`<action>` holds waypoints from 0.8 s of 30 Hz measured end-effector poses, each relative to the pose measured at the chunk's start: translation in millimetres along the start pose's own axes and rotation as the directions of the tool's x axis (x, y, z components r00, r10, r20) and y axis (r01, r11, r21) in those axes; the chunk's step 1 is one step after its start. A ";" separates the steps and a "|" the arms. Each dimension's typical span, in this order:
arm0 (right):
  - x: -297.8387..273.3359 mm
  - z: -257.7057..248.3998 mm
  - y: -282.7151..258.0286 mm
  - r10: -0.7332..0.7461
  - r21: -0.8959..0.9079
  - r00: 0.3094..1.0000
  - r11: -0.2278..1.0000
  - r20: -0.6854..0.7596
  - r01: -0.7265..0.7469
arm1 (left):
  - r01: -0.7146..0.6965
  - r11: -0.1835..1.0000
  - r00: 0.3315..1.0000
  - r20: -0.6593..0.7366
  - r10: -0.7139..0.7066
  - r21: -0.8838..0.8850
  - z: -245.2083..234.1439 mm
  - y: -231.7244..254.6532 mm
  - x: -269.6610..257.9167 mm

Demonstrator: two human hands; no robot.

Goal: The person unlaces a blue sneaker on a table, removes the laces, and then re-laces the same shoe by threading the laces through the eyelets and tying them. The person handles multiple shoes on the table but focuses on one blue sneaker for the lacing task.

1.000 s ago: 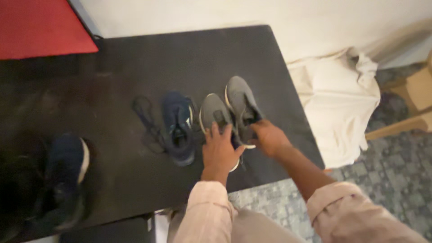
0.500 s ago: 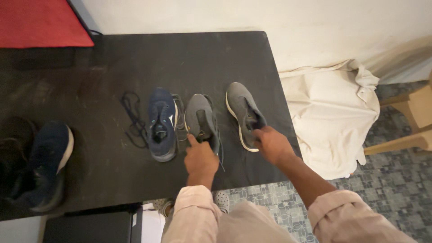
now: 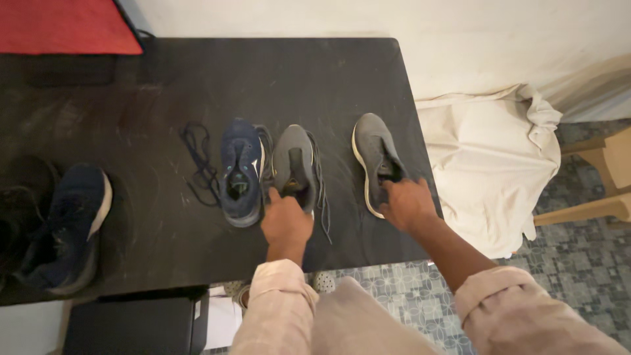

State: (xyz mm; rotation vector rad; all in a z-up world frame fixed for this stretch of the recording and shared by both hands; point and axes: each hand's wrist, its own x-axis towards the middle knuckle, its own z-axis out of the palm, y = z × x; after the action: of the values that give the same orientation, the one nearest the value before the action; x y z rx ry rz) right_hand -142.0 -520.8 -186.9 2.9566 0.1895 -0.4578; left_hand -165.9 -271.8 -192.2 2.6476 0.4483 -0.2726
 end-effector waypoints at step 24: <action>44.2 39.0 -123.8 -0.163 0.553 0.987 0.822 0.006 0.132 | -0.367 0.930 0.885 -0.304 0.353 0.014 0.0 -22.6 -22.9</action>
State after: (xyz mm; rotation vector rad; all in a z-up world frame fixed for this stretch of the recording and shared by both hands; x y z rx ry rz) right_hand -129.7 -401.0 -252.5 3.5060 0.3335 -0.7206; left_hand -195.2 -258.7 -195.0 2.6694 0.0427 0.2605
